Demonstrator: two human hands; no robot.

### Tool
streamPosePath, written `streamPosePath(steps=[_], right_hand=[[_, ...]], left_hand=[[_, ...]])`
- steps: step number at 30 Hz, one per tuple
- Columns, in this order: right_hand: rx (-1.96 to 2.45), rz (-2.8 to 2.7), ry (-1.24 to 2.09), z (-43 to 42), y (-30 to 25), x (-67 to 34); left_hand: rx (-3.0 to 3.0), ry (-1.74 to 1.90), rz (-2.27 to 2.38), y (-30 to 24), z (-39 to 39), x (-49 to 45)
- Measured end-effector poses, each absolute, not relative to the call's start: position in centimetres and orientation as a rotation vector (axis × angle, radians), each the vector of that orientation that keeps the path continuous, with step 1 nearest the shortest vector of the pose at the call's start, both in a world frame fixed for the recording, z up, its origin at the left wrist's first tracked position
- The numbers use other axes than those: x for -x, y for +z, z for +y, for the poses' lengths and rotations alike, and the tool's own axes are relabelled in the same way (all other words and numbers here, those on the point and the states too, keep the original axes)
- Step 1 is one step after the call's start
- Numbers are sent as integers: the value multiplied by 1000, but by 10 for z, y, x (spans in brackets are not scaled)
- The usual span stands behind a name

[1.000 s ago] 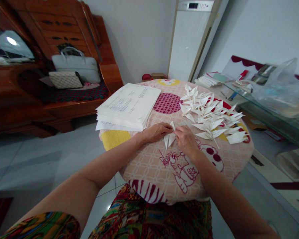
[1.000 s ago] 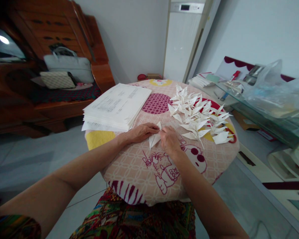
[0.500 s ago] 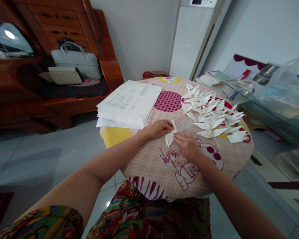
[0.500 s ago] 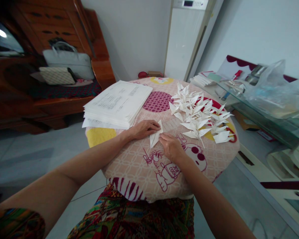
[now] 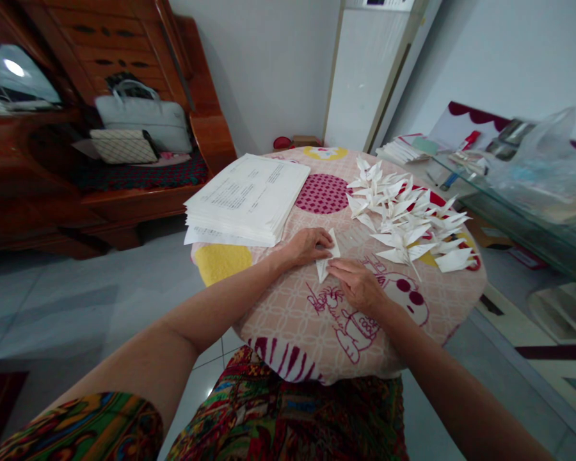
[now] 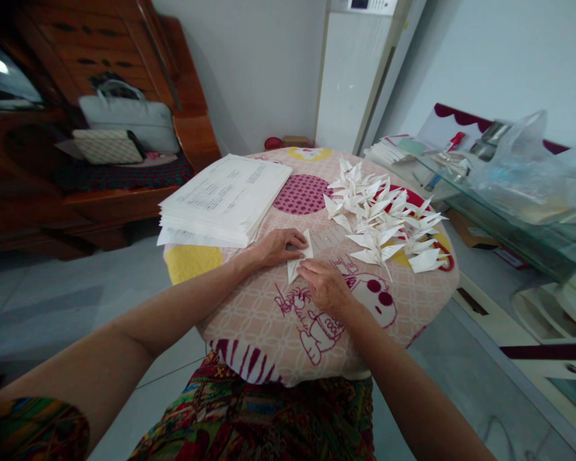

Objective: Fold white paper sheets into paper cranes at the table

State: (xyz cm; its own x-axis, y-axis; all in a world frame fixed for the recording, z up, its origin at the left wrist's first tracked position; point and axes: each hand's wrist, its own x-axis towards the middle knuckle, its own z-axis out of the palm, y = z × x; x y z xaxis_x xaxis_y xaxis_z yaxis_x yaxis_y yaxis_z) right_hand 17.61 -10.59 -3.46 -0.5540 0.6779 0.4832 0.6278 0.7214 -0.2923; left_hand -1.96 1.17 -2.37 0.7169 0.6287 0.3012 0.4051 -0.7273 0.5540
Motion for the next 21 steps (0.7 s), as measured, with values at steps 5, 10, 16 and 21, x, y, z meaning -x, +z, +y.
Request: streamPosePath(steps=[5,10,16,21], right_hand=[[925,-2387,59,-111,-33,-176],[864,-2397,109,-120,-26,-170],[796,-2344,224,-130,-18,-166],[916,-2109,317,-117,-10,-167]], left_hand=[[-2465,657,792,-23,12,20],[-2456,646,798,-22,12,19],[-2439,651,809,-22,12,19],[-2459,644,796,-22,12,21]])
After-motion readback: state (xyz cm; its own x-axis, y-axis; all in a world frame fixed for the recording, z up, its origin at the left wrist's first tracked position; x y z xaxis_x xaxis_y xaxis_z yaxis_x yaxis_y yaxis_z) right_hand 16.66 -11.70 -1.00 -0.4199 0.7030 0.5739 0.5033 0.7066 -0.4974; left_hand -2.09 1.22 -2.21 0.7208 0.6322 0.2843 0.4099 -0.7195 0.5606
